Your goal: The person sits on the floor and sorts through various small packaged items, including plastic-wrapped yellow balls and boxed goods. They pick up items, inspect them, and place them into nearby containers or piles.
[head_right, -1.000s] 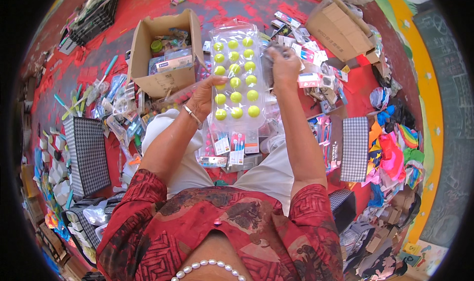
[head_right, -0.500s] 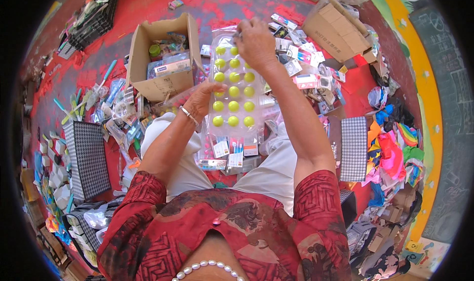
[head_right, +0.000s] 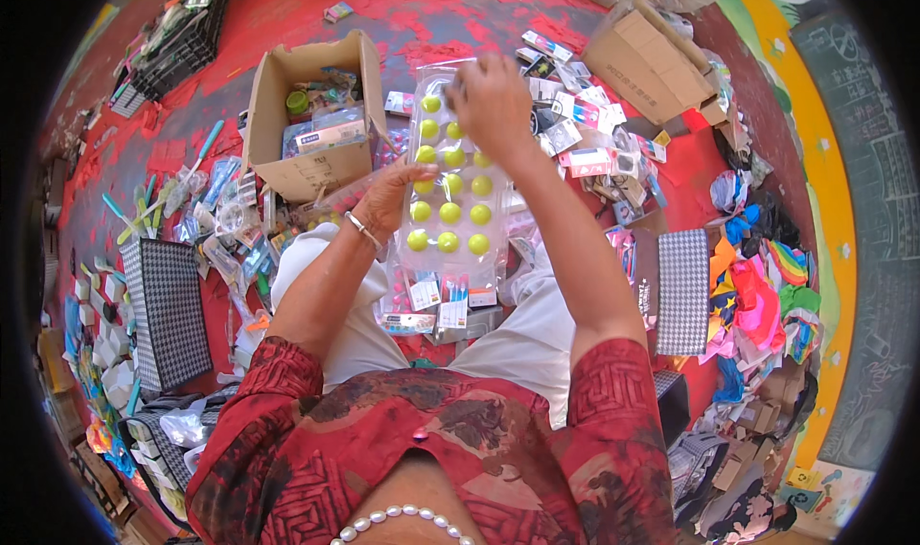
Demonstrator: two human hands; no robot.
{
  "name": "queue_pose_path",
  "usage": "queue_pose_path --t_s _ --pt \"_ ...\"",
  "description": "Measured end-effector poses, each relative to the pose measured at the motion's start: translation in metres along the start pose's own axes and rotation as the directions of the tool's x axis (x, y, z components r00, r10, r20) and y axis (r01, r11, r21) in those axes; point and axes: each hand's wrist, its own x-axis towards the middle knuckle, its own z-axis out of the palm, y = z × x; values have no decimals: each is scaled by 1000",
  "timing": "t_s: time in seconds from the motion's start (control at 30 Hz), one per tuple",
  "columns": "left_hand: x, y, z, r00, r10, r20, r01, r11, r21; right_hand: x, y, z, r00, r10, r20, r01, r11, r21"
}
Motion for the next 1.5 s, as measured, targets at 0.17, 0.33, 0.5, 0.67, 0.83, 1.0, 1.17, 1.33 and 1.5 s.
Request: queue_pose_path --t_s 0.17,0.33,0.5,0.67,0.83,1.0,1.17,1.33,1.5 --pt "-2 3 -8 997 -63 -34 59 993 -106 29 62 -3 789 613 -36 -593 776 214" --pt "9 -2 -14 996 -69 -50 61 987 -150 12 45 -17 876 468 -117 -444 877 186" --pt "13 0 -19 991 -56 124 102 908 -407 -51 -15 -16 899 395 190 -433 868 244" --pt "14 1 -22 993 -69 99 100 929 -357 -117 -51 -69 837 452 308 -543 759 360" --pt "15 -2 -8 986 29 -163 -58 982 -178 -99 -50 -103 682 666 302 -731 630 261" --pt "13 -2 4 963 25 -268 -72 983 -167 -69 -87 -51 977 205 64 -214 957 195" --pt "13 9 -5 949 277 -150 -291 953 -84 -75 -71 -28 982 141 121 -145 989 26" --pt "17 11 -6 969 157 -189 -174 982 -73 -48 -11 -46 888 460 -26 -460 883 -90" --pt "16 2 -2 1000 27 -1 -26 951 -307 -32 -51 -20 957 290 28 -290 938 190"
